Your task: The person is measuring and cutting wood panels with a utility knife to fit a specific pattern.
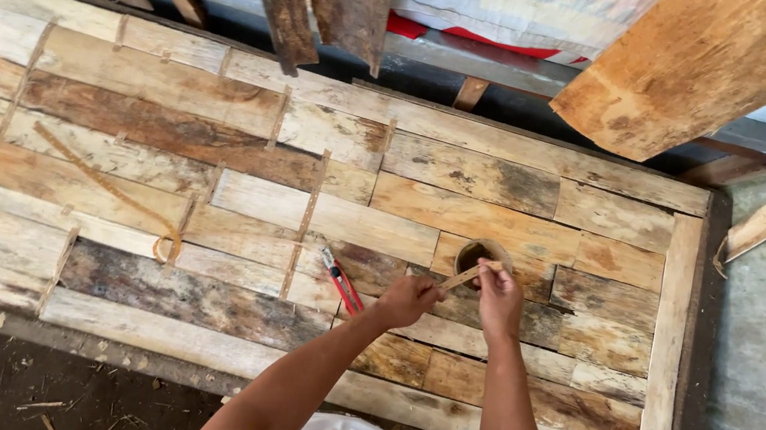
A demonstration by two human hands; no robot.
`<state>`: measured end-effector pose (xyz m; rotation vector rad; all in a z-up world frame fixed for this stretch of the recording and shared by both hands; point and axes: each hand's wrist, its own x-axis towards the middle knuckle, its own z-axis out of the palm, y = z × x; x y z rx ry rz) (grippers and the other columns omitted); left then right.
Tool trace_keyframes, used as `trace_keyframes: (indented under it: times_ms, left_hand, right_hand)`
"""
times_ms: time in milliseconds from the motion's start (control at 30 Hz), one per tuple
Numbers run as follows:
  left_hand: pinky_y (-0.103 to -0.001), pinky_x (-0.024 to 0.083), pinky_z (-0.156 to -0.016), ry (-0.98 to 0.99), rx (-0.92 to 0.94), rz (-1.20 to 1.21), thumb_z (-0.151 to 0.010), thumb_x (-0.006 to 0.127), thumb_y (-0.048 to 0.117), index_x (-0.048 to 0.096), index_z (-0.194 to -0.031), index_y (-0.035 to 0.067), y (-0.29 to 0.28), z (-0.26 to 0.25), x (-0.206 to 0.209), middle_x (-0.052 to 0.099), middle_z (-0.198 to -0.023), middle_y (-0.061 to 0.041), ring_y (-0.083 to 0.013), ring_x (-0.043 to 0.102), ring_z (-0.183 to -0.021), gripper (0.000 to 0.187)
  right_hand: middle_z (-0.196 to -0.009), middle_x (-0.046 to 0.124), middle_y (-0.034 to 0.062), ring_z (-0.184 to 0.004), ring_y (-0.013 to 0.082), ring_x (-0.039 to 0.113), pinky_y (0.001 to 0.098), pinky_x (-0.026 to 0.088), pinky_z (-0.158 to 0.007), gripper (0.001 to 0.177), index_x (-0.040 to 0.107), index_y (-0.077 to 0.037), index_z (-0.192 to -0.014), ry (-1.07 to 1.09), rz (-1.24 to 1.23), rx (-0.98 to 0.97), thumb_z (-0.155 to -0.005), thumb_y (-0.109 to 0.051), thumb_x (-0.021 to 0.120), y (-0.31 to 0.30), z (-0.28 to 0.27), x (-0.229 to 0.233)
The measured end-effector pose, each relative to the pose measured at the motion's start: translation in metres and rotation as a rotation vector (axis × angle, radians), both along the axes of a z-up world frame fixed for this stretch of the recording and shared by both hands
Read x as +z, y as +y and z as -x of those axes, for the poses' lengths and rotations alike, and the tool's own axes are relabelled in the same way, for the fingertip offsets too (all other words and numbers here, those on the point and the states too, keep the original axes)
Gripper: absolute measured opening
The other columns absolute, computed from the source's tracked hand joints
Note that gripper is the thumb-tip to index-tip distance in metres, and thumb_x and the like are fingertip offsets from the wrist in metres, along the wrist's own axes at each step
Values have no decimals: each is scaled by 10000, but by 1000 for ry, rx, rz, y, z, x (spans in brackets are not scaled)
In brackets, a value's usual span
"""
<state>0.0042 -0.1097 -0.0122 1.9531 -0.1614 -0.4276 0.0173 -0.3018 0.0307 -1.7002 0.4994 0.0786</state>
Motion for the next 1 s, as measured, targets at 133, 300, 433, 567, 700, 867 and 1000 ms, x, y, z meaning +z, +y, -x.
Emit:
trace_keyframes:
  times_ms: [133,300,433,567,700,867,1000]
  left_hand:
    - [-435,500,-592,182,-53,14,-1020,580,437,725,-911,74,-24,-20,-25,649,-659,-126,-261,650,-624,406]
    - [-494,528,-661,169,46,-174,-942,613,465,771,-818,105,-51,-40,-33,724,-742,-121,-316,689,-698,412]
    - [-508,544,-733,256,36,-307,-924,649,516,795,-798,115,-54,-50,3,728,-784,-151,-339,700,-797,445]
    - [-505,547,-717,363,27,-363,-947,633,546,775,-794,76,-54,-57,18,731,-768,-158,-335,706,-765,514]
    - [-483,539,-620,491,-24,-387,-968,601,570,745,-736,110,-57,-62,27,688,-679,-104,-276,663,-636,534]
    - [-463,512,-582,472,-24,-428,-974,620,587,674,-660,89,-58,-61,17,637,-617,-82,-232,613,-567,590]
    - [-464,471,-562,395,-26,-329,-963,642,590,631,-589,70,-51,-58,16,592,-558,-98,-243,578,-525,640]
  right_hand:
    - [-954,725,45,-814,121,635,282,500,-672,242,750,-70,-1176,14,98,-146,-1043,-236,635,-35,-22,-23]
    - [-1167,678,150,-974,207,647,370,545,-846,535,558,-51,-1431,148,312,-222,-1015,-372,660,-30,-22,-11]
    - [-1180,674,197,-1026,255,668,407,572,-874,739,505,9,-1405,220,291,-122,-886,-439,781,-29,-24,-40]
    - [-1200,654,197,-1058,293,693,431,594,-863,861,475,28,-1318,304,395,-50,-747,-459,898,-22,-34,-43]
    - [-1211,641,202,-1030,332,713,452,621,-842,902,427,-9,-1337,484,472,-39,-731,-473,908,-20,-43,-40]
    - [-1217,643,206,-1032,341,708,468,606,-842,897,433,-14,-1321,485,519,-40,-725,-477,918,-23,-42,-47]
    - [-1212,652,206,-1032,339,710,461,605,-848,883,447,-11,-1312,483,499,-64,-729,-483,913,-19,-42,-46]
